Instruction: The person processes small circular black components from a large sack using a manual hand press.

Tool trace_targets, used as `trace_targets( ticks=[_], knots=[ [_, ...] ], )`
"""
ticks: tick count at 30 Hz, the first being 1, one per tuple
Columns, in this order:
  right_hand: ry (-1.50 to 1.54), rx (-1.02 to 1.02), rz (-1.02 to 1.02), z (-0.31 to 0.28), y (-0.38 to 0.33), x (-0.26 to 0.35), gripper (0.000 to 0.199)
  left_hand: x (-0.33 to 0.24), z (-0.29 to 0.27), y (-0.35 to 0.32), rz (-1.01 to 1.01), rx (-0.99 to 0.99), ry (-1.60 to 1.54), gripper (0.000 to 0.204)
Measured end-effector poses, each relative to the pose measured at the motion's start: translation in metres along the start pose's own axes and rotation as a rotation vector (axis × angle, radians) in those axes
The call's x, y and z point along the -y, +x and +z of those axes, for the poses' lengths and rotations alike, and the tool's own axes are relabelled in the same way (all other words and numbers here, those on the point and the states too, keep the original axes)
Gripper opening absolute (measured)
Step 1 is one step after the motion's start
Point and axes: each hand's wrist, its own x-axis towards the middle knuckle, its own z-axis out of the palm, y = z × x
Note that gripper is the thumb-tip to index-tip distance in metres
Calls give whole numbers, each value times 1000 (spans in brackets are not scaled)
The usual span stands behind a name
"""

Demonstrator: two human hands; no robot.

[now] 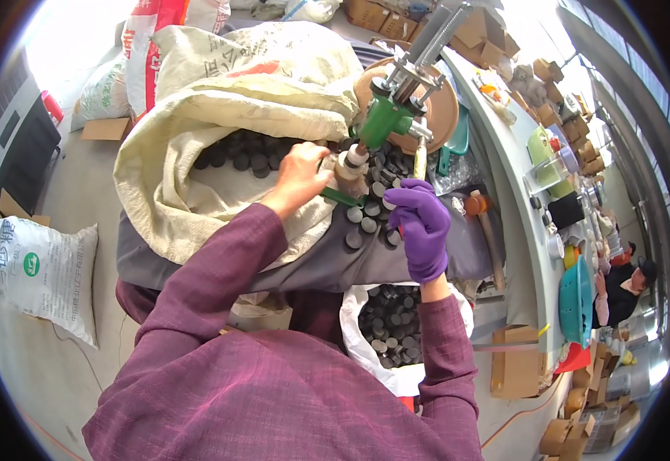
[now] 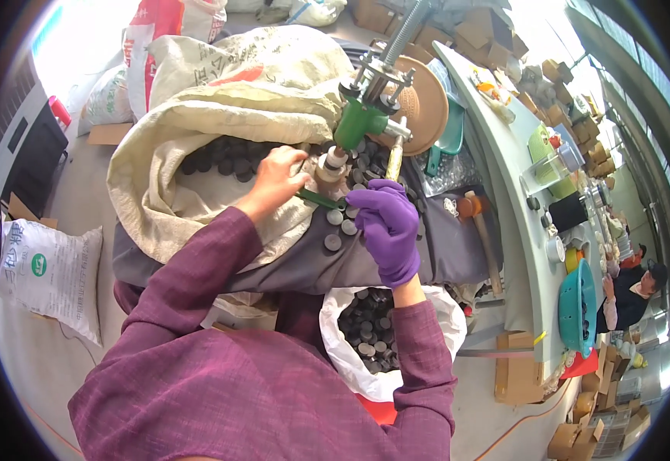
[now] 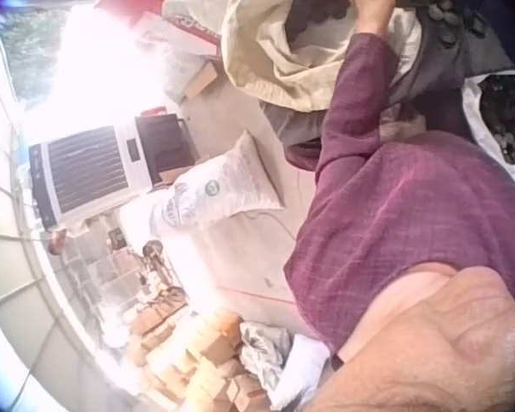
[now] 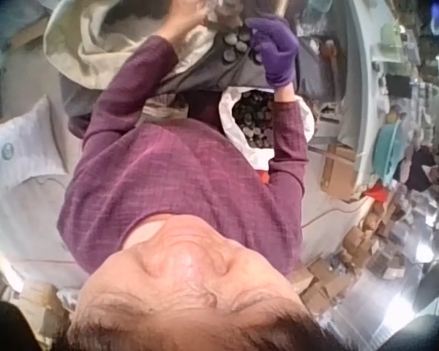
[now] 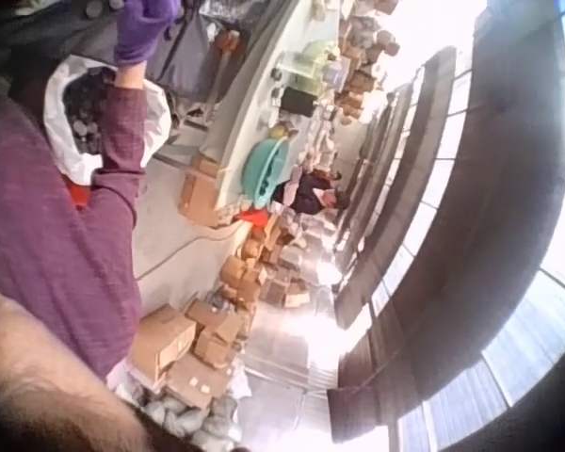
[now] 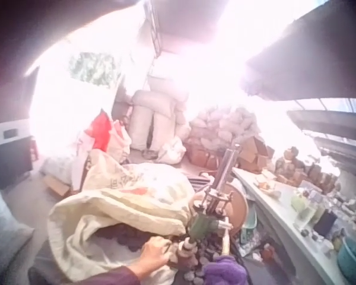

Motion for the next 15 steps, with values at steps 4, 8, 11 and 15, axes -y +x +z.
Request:
trace_targets(
  ticks=[4,8,11,15],
  knots=[
    [161,-47,100,-6,8,27,31,28,-53,-22,-131,-109,249,23],
    [194,-23,82,-23,41,51,29,35,-76,-32,-295,24,518,27],
    [170,-52,10,-29,66,64,30,40,-76,-31,-291,68,560,34],
    [97,-32,60,-35,83,64,37,44,-78,-30,-295,79,532,37]
  ],
)
